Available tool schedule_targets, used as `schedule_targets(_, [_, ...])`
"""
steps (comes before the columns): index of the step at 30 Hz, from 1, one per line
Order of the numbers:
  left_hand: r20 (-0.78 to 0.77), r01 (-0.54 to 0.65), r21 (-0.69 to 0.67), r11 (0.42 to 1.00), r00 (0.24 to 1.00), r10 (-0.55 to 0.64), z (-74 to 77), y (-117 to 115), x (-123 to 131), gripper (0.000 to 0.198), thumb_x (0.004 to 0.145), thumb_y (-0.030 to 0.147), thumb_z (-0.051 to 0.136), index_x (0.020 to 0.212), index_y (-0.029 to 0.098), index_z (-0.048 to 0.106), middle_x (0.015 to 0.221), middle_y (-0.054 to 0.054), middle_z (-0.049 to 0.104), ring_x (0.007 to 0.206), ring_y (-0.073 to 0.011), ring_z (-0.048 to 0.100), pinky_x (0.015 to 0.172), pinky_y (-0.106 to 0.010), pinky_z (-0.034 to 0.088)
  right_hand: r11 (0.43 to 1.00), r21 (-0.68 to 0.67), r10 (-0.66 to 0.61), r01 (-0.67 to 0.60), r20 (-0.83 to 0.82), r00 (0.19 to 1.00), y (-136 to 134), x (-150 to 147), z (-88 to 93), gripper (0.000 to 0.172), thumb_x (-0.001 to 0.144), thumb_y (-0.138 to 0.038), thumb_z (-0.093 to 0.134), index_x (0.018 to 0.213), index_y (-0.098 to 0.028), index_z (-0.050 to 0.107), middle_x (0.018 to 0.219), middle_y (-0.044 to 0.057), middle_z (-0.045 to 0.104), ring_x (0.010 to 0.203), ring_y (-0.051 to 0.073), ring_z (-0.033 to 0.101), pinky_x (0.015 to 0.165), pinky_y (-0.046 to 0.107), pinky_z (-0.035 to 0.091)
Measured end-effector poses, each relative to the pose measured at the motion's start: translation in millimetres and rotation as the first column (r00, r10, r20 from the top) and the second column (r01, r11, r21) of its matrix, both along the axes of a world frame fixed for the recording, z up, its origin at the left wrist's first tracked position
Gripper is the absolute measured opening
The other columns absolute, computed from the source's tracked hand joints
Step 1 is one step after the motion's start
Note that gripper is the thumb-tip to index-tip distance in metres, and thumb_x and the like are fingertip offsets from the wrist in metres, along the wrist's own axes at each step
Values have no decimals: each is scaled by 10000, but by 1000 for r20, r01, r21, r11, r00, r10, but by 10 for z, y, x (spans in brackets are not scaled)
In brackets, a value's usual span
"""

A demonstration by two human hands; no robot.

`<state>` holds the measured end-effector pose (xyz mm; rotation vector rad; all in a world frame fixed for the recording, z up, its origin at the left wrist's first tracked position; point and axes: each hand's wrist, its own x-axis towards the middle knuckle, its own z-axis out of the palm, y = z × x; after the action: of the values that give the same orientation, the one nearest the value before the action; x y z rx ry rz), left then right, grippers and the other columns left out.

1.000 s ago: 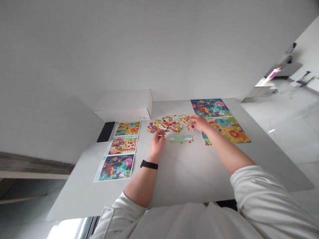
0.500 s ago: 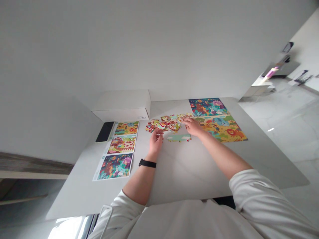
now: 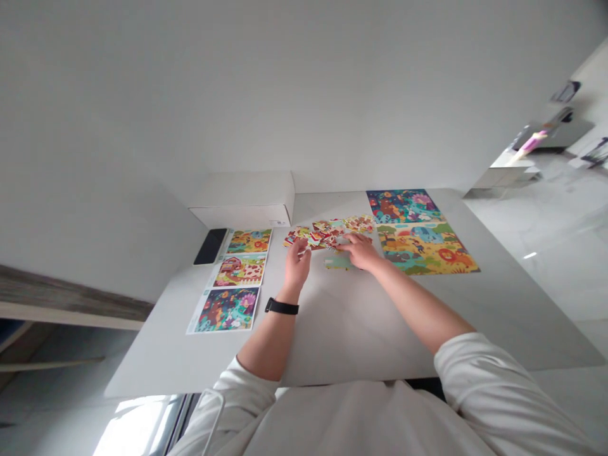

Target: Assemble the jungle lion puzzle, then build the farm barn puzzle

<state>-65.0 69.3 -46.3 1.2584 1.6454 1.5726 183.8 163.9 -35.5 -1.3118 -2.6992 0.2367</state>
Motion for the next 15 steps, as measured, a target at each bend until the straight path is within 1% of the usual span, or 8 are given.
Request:
schedule_targets(2, [-156, 26, -4, 1000, 987, -26, 21, 95, -55, 312, 905, 187, 695, 1209, 225, 757, 1259, -126, 739, 1196, -281, 688, 1091, -453, 555, 997, 6, -72, 72, 9, 997, 11, -19, 15, 586, 962, -93, 572, 1431, -380, 776, 1615, 68, 592, 1520, 334, 486, 1294, 527, 374])
schedule_targets(3, [-250, 38, -7, 999, 968, -39, 28, 148, -79, 325, 895, 171, 701, 1211, 218, 764, 1271, -142, 731, 1256, -311, 665, 1156, -500, 519, 994, 8, -112, 112, 11, 994, 26, -22, 27, 563, 966, -102, 577, 1420, -361, 786, 1608, 88, 596, 1509, 350, 497, 1288, 540, 380])
schedule_targets(4, [-337, 49, -15, 999, 940, -51, 32, 200, -96, 345, 886, 156, 707, 1221, 209, 767, 1295, -161, 719, 1310, -340, 640, 1205, -542, 480, 990, 9, -142, 142, 9, 990, 44, -25, 39, 545, 967, -110, 580, 1412, -341, 793, 1601, 105, 602, 1497, 363, 509, 1281, 552, 386])
schedule_targets(6, [-470, 67, -46, 997, 879, -81, 27, 295, -105, 378, 872, 143, 720, 1242, 195, 769, 1363, -195, 689, 1381, -392, 594, 1255, -605, 417, 987, 12, -162, 162, -12, 987, 90, -44, 57, 536, 966, -111, 571, 1414, -307, 790, 1581, 124, 624, 1477, 365, 532, 1271, 556, 401])
schedule_targets(9, [-595, 93, -109, 990, 792, -140, -14, 382, -45, 351, 871, 183, 754, 1220, 205, 786, 1432, -204, 660, 1436, -439, 542, 1293, -662, 338, 992, 34, -117, 120, -81, 990, 178, -131, 53, 584, 958, -85, 541, 1484, -255, 730, 1566, 118, 652, 1482, 318, 543, 1286, 504, 397])
schedule_targets(12, [-675, 143, -141, 980, 710, -201, -70, 400, 75, 335, 893, 247, 764, 1226, 249, 804, 1505, -181, 629, 1480, -449, 493, 1318, -696, 258, 999, 35, -24, 28, -105, 994, 273, -245, 12, 663, 945, -57, 523, 1575, -227, 638, 1628, 94, 617, 1517, 266, 522, 1320, 453, 352])
schedule_targets(15, [-695, 196, -154, 968, 675, -247, -108, 382, 163, 372, 899, 271, 773, 1267, 304, 813, 1586, -159, 576, 1515, -449, 458, 1317, -715, 233, 1000, 15, 28, -27, -79, 997, 335, -278, -26, 706, 948, -51, 507, 1621, -251, 585, 1668, 67, 586, 1535, 253, 511, 1330, 458, 333])
